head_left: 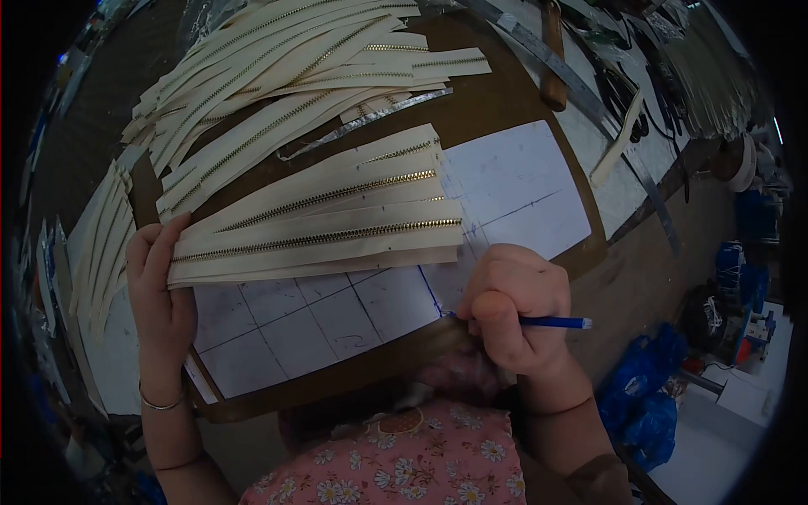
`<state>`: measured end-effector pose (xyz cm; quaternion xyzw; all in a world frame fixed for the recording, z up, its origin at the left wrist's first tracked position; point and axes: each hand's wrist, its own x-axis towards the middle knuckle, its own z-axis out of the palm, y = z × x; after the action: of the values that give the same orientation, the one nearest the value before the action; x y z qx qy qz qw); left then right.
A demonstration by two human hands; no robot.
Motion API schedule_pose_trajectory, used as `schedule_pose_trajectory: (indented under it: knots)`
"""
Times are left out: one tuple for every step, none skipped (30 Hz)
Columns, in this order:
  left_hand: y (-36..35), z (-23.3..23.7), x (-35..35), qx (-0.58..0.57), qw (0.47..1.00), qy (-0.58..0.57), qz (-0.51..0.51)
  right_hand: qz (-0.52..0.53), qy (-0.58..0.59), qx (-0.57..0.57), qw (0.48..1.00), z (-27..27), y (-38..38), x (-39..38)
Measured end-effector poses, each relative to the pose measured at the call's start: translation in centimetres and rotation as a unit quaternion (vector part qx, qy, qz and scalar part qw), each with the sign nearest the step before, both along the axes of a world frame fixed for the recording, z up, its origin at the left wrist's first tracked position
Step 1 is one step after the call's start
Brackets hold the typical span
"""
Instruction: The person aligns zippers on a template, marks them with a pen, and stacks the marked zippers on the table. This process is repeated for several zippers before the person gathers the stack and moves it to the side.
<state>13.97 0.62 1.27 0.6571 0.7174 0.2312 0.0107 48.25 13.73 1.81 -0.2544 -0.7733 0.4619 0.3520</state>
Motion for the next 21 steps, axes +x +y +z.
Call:
schedule_pose_trajectory:
  knots:
    - [-0.01, 0.01, -0.04, 0.000, 1.000, 0.000, 0.000, 0.002, -0.002, -0.001, 1.000, 0.02, 0.02, 0.00]
    - [-0.02, 0.02, -0.07, -0.001, 1.000, -0.001, -0.001, 0.002, -0.002, -0.001, 1.000, 0.00, -0.01, -0.07]
    - [-0.04, 0.00, -0.08, -0.002, 1.000, -0.002, -0.002, -0.002, 0.007, -0.001, 1.000, -0.05, -0.06, -0.15]
    - [-0.04, 0.01, -0.04, -0.002, 1.000, -0.003, -0.001, -0.006, 0.016, -0.002, 1.000, -0.07, -0.09, -0.19]
    - [-0.03, 0.05, 0.02, -0.002, 1.000, 0.000, 0.002, -0.005, 0.015, -0.002, 1.000, -0.01, -0.09, -0.18]
    - [-0.03, 0.06, 0.05, -0.001, 1.000, 0.002, 0.005, -0.005, 0.010, 0.001, 1.000, 0.08, -0.07, -0.17]
    - [-0.03, 0.07, 0.04, -0.001, 1.000, 0.002, 0.005, -0.004, 0.004, 0.003, 1.000, 0.14, -0.05, -0.15]
    - [-0.03, 0.06, 0.01, -0.003, 1.000, 0.001, 0.005, -0.004, 0.004, 0.003, 1.000, 0.13, -0.05, -0.14]
    - [-0.04, 0.06, -0.02, -0.004, 1.000, 0.000, 0.005, -0.006, 0.001, 0.007, 1.000, 0.07, -0.04, -0.12]
    - [-0.06, 0.04, -0.05, -0.003, 1.000, 0.000, 0.005, -0.007, -0.002, 0.011, 1.000, 0.03, -0.03, -0.11]
    - [-0.08, 0.02, -0.08, -0.002, 1.000, 0.005, 0.002, -0.007, -0.002, 0.011, 1.000, 0.00, -0.04, -0.14]
    - [-0.08, 0.00, -0.11, -0.001, 1.000, 0.010, -0.001, -0.009, 0.000, 0.016, 1.000, -0.02, -0.06, -0.16]
    - [-0.09, 0.00, -0.13, -0.001, 1.000, 0.010, -0.002, -0.012, 0.002, 0.020, 1.000, -0.01, -0.08, -0.17]
    - [-0.10, 0.01, -0.14, -0.003, 1.000, 0.005, -0.001, -0.013, 0.001, 0.020, 1.000, 0.02, -0.07, -0.15]
    - [-0.10, -0.01, -0.12, -0.004, 1.000, 0.001, 0.000, -0.009, -0.001, 0.019, 1.000, 0.05, -0.04, -0.12]
    - [-0.09, -0.04, -0.10, -0.004, 1.000, 0.001, -0.001, -0.004, -0.002, 0.017, 1.000, 0.07, -0.01, -0.11]
    - [-0.08, -0.06, -0.09, -0.004, 1.000, 0.002, 0.000, -0.005, -0.002, 0.018, 1.000, 0.04, 0.00, -0.11]
    - [-0.09, -0.04, -0.09, -0.003, 1.000, 0.004, 0.002, -0.007, 0.002, 0.019, 1.000, -0.05, 0.02, -0.13]
    - [-0.09, 0.01, -0.06, -0.003, 1.000, 0.004, 0.002, -0.009, 0.006, 0.020, 1.000, -0.08, 0.02, -0.18]
    - [-0.09, 0.05, 0.02, -0.003, 1.000, 0.006, 0.003, -0.009, 0.007, 0.021, 1.000, -0.08, -0.04, -0.24]
    - [-0.10, 0.06, 0.06, -0.003, 1.000, 0.007, 0.005, -0.013, 0.011, 0.015, 1.000, -0.04, -0.16, -0.28]
